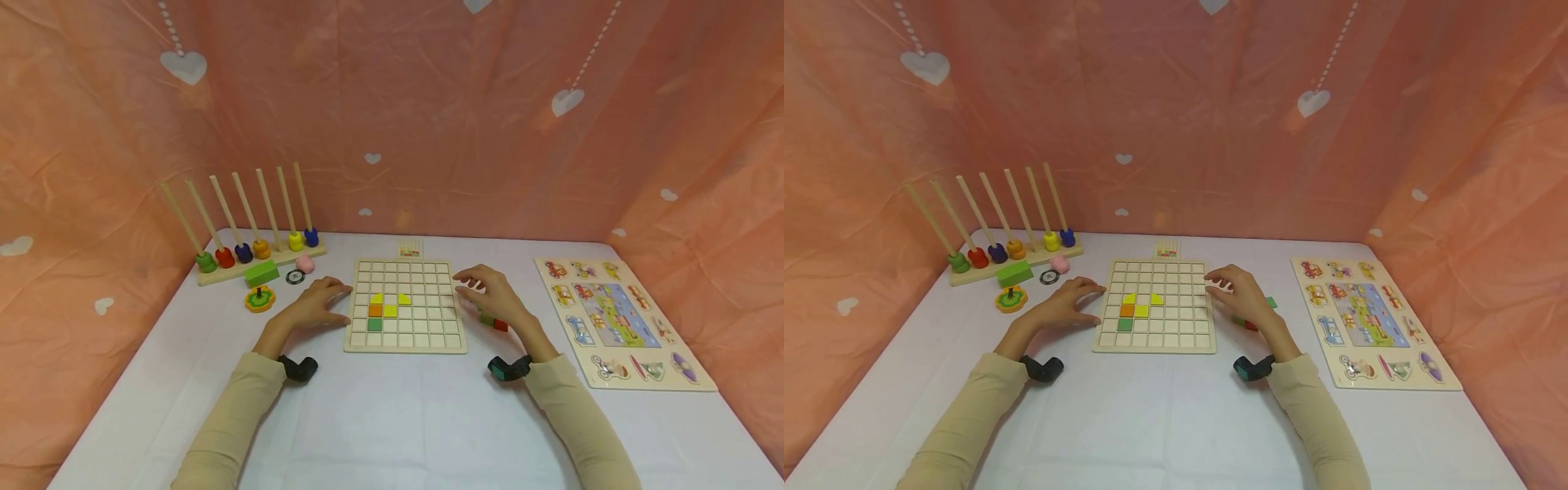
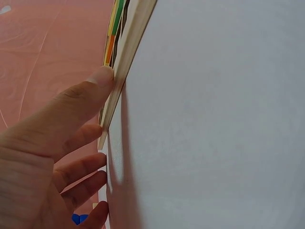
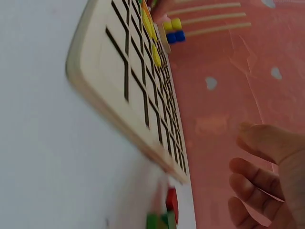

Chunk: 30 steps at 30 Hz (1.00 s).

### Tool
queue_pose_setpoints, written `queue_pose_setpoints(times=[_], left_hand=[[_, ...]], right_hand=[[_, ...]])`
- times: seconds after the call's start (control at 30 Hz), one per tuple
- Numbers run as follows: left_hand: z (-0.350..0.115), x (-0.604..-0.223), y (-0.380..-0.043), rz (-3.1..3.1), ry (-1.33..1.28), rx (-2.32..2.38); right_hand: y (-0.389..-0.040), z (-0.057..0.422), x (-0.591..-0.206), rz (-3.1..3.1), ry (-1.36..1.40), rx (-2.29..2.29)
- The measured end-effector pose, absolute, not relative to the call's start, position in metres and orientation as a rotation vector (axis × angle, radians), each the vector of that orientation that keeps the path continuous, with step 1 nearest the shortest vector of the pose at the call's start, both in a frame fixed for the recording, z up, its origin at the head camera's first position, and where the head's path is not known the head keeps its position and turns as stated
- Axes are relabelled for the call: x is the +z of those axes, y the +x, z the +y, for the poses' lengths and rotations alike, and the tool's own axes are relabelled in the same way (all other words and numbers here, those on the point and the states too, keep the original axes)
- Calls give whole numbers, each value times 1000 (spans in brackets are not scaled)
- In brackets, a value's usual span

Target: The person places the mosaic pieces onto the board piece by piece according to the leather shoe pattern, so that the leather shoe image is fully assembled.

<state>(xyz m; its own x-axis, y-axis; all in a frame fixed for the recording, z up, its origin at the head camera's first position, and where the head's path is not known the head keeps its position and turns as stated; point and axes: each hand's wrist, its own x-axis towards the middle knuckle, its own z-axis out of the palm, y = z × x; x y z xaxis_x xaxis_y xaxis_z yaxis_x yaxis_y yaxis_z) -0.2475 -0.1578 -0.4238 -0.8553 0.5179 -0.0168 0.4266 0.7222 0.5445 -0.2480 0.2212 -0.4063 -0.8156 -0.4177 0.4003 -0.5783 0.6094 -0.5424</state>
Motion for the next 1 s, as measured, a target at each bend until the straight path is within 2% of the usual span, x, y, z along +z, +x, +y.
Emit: queue_pose_setpoints(times=[0.5,1.0], left_hand=[[-159,-425,-248,2752,761,823],[-158,-426,-249,2747,759,809]], right_hand=[[-241,286,-402,-2810,548,967],[-245,293,-423,-2999,467,918]])
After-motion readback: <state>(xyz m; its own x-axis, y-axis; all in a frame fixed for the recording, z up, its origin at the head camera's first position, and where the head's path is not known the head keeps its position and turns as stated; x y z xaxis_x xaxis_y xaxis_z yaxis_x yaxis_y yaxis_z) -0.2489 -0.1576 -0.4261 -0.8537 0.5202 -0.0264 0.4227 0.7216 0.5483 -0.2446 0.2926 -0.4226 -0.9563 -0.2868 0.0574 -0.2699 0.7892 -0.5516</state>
